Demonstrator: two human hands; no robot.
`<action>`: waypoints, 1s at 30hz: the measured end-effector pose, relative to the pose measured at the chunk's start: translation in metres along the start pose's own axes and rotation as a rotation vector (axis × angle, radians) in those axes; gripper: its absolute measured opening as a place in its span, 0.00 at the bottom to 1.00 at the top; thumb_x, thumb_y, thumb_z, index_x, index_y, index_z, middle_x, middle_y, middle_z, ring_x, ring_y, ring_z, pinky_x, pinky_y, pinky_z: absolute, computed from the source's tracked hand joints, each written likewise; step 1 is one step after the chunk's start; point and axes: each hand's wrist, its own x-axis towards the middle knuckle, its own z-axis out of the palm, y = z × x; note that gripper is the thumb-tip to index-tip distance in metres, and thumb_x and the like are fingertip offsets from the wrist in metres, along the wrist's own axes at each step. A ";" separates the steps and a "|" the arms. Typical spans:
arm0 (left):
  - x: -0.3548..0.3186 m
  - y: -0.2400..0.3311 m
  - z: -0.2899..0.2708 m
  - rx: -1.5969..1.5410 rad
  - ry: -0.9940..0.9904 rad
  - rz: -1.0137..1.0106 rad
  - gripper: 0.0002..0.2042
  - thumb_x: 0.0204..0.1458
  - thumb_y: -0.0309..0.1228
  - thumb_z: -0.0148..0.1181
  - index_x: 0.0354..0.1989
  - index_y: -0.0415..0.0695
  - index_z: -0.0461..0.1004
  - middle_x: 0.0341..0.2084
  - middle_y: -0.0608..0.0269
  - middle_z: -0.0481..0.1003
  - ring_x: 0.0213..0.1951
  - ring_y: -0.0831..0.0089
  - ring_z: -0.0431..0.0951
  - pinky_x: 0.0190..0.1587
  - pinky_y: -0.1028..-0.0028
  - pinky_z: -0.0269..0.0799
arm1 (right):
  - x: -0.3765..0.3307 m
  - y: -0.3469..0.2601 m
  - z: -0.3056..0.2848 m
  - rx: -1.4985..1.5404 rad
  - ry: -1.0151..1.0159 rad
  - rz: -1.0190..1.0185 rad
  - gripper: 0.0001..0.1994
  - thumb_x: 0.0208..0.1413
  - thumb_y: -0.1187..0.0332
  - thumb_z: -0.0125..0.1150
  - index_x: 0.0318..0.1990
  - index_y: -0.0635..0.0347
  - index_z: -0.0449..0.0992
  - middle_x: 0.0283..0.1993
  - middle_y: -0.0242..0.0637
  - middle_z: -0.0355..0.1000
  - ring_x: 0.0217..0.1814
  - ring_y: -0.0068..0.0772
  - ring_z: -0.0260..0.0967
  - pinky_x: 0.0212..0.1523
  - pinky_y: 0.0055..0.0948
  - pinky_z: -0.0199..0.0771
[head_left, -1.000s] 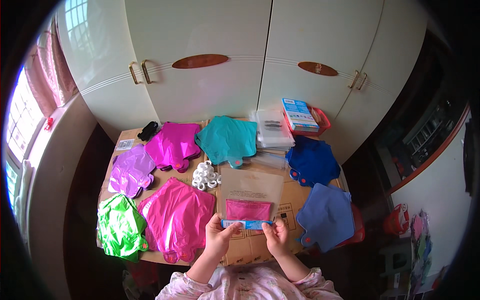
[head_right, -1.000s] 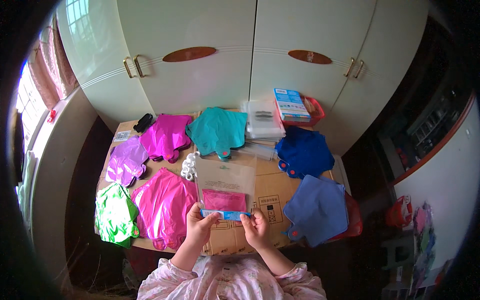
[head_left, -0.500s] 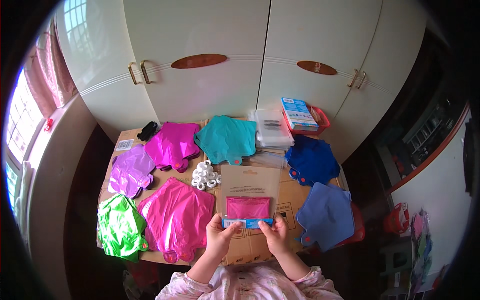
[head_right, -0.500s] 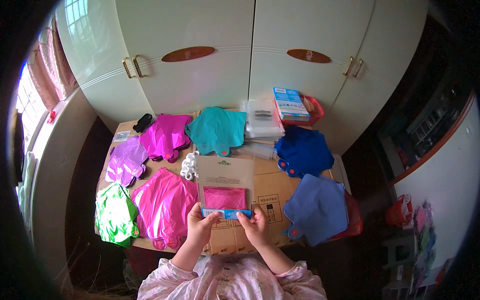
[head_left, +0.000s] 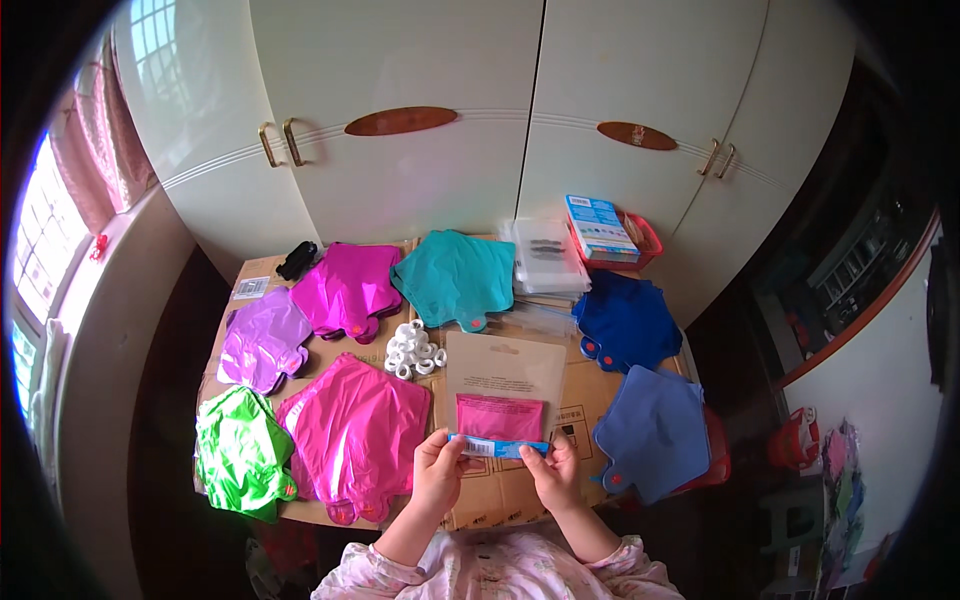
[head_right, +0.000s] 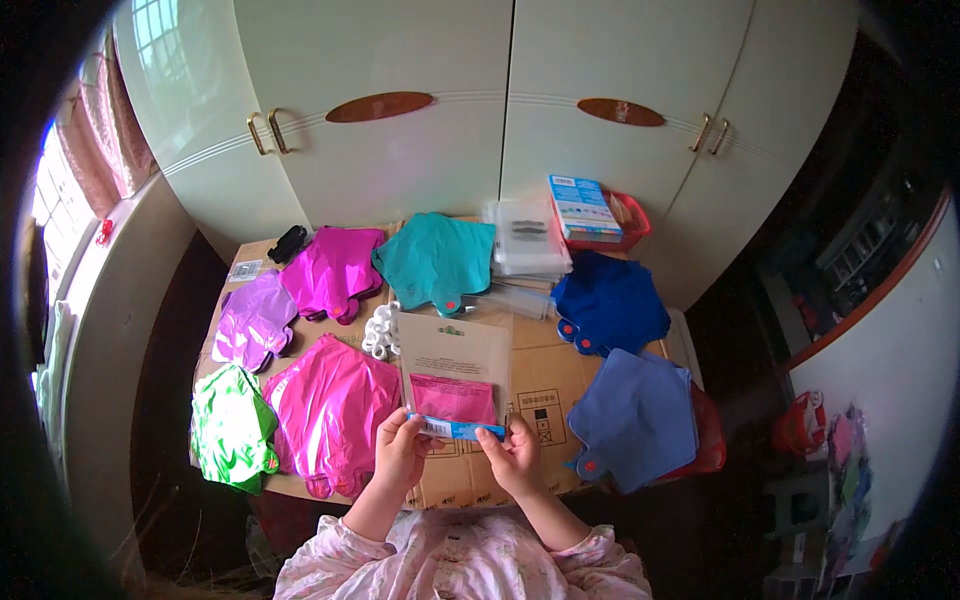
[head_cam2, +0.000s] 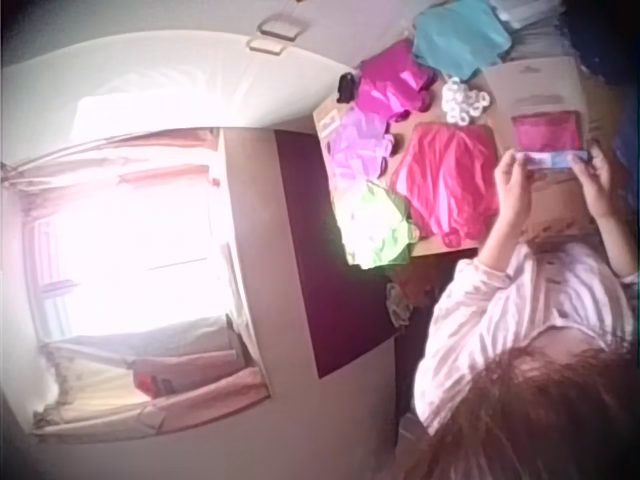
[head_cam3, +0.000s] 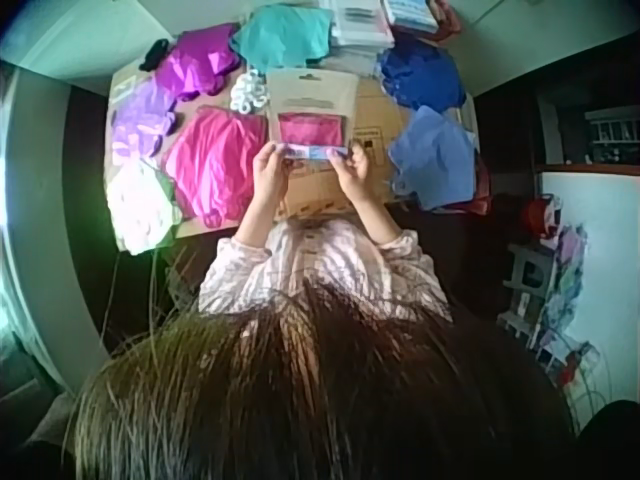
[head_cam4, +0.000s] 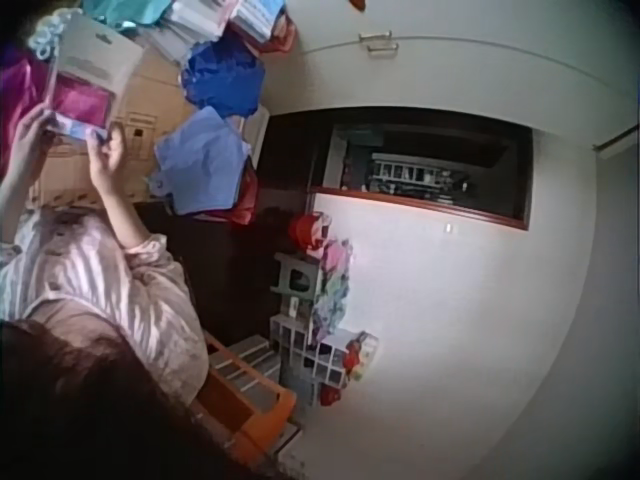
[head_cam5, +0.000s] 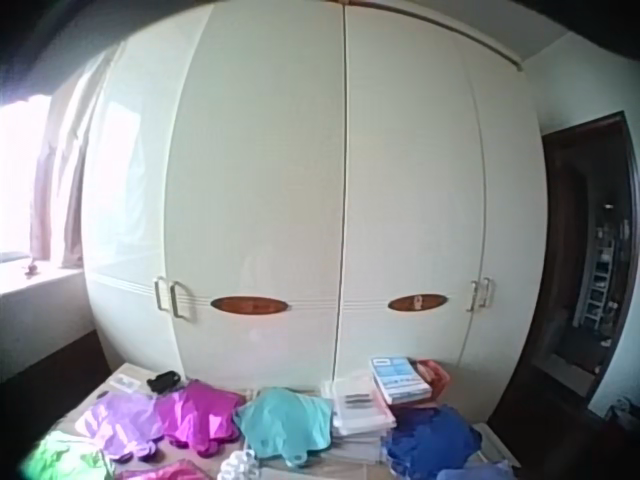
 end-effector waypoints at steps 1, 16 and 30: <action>0.000 -0.001 0.001 0.021 0.019 0.003 0.04 0.58 0.24 0.50 0.35 0.41 0.72 0.29 0.61 0.77 0.30 0.72 0.79 0.31 0.72 0.79 | 0.000 -0.001 0.002 0.020 0.005 0.002 0.05 0.57 0.72 0.60 0.32 0.58 0.69 0.23 0.16 0.55 0.23 0.09 0.46 0.24 0.15 0.48; -0.002 -0.005 0.026 0.309 0.118 0.224 0.09 0.50 0.22 0.63 0.32 0.42 0.67 0.23 0.68 0.75 0.23 0.83 0.73 0.25 0.82 0.70 | -0.008 0.005 0.011 0.041 0.073 0.055 0.07 0.57 0.71 0.60 0.31 0.57 0.68 0.24 0.18 0.62 0.24 0.07 0.52 0.24 0.13 0.52; -0.001 -0.003 0.004 0.113 -0.055 0.076 0.07 0.58 0.28 0.54 0.38 0.36 0.73 0.31 0.57 0.78 0.30 0.74 0.79 0.32 0.78 0.74 | -0.004 0.002 0.002 0.087 0.072 0.044 0.08 0.57 0.69 0.61 0.31 0.60 0.68 0.28 0.32 0.73 0.29 0.21 0.73 0.32 0.22 0.76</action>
